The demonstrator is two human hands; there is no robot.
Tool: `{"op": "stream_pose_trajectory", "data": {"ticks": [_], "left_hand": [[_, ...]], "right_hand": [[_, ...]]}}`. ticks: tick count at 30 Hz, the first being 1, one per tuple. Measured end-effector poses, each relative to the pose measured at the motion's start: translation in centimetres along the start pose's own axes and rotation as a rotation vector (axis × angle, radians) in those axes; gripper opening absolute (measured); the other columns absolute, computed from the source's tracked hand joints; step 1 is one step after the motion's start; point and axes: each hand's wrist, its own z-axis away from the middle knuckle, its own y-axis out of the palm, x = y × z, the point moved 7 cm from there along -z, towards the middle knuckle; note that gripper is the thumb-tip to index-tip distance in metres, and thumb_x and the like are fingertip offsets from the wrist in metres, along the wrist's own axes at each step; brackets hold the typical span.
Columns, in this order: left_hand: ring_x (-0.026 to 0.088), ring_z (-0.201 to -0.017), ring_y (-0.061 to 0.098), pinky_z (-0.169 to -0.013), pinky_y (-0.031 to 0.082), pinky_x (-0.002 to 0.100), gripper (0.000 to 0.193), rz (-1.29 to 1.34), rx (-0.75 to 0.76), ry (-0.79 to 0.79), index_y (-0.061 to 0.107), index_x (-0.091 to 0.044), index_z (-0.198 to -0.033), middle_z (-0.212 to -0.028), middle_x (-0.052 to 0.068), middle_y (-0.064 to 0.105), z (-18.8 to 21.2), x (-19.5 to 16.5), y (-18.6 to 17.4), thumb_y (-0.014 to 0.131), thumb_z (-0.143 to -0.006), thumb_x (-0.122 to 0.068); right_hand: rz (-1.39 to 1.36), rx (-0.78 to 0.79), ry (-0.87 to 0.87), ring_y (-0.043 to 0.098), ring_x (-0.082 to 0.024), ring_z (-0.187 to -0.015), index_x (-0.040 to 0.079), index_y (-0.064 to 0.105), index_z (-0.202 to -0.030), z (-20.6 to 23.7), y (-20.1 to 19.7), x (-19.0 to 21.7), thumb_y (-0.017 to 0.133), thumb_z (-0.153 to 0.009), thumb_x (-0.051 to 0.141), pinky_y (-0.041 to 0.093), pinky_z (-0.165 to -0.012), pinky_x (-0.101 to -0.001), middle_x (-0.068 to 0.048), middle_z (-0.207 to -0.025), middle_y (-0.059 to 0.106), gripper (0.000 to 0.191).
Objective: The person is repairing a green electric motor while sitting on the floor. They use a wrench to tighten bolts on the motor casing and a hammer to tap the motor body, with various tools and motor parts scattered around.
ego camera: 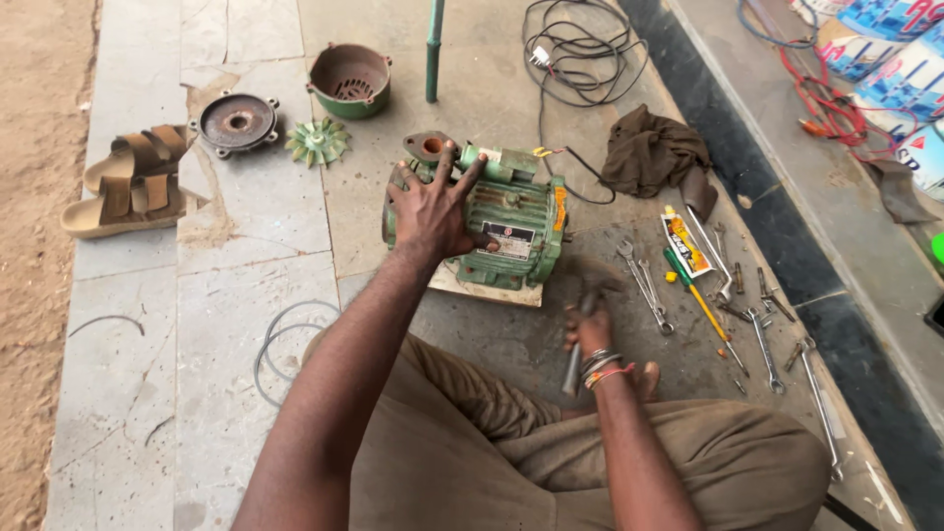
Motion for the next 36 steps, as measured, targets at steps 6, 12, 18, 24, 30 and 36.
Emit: {"op": "stream_pose_trajectory", "data": {"ticks": [6,12,18,24,30,36], "left_hand": [[0.068,-0.135,0.033,-0.095,0.043,0.074,0.14,0.024,0.063,0.003,0.005,-0.044,-0.162,-0.171,0.011,0.003,-0.8,0.1,0.6,0.077,-0.052,-0.092],[0.069,-0.133,0.034,-0.095,0.042,0.076,0.137,-0.009,0.06,0.027,0.002,-0.044,-0.162,-0.171,0.013,0.002,-0.4,0.1,0.8,0.071,-0.055,-0.095],[0.07,-0.132,0.035,-0.096,0.042,0.076,0.135,-0.016,0.038,0.038,0.002,-0.044,-0.162,-0.171,0.013,0.004,-0.4,0.1,0.9,0.069,-0.057,-0.097],[0.069,-0.134,0.033,-0.096,0.043,0.075,0.138,-0.016,0.072,0.02,0.0,-0.044,-0.162,-0.171,0.012,-0.001,-0.8,-0.3,1.4,0.072,-0.055,-0.094],[0.068,-0.135,0.033,-0.097,0.041,0.076,0.139,-0.011,0.061,0.031,0.001,-0.043,-0.163,-0.171,0.011,0.002,-0.2,-0.7,1.2,0.072,-0.056,-0.095],[0.068,-0.137,0.031,-0.095,0.043,0.072,0.141,0.016,0.044,0.004,0.004,-0.042,-0.162,-0.172,0.009,0.005,-0.3,-0.3,1.0,0.074,-0.052,-0.094]], "right_hand": [[0.051,-0.02,-0.051,0.046,-0.012,-0.045,0.006,0.051,-0.119,-0.5,-0.1,0.0,0.066,-0.096,0.008,0.044,-0.038,-0.0337,-0.003,-0.07,0.051,0.028],[0.187,0.088,-0.026,0.041,-0.012,-0.041,0.018,0.046,-0.12,2.3,2.9,0.5,0.065,-0.089,0.007,0.039,-0.036,-0.0333,-0.003,-0.064,0.047,0.038],[-0.156,-0.011,-0.021,0.042,-0.011,-0.044,0.01,0.051,-0.115,-0.3,-1.0,0.4,0.067,-0.091,0.007,0.039,-0.038,-0.0306,0.0,-0.069,0.048,0.029],[0.125,0.047,0.044,0.043,-0.013,-0.043,0.012,0.049,-0.114,0.1,0.2,-2.3,0.069,-0.09,0.009,0.039,-0.036,-0.0347,-0.003,-0.067,0.049,0.031],[0.103,0.091,0.1,0.044,-0.015,-0.042,0.015,0.05,-0.114,2.2,2.9,-2.8,0.071,-0.09,0.011,0.039,-0.036,-0.0375,-0.004,-0.066,0.049,0.032],[-0.012,0.116,0.173,0.041,-0.013,-0.042,0.022,0.051,-0.114,1.7,2.9,-3.0,0.069,-0.089,0.013,0.036,-0.036,-0.0349,-0.001,-0.066,0.048,0.031]]}}
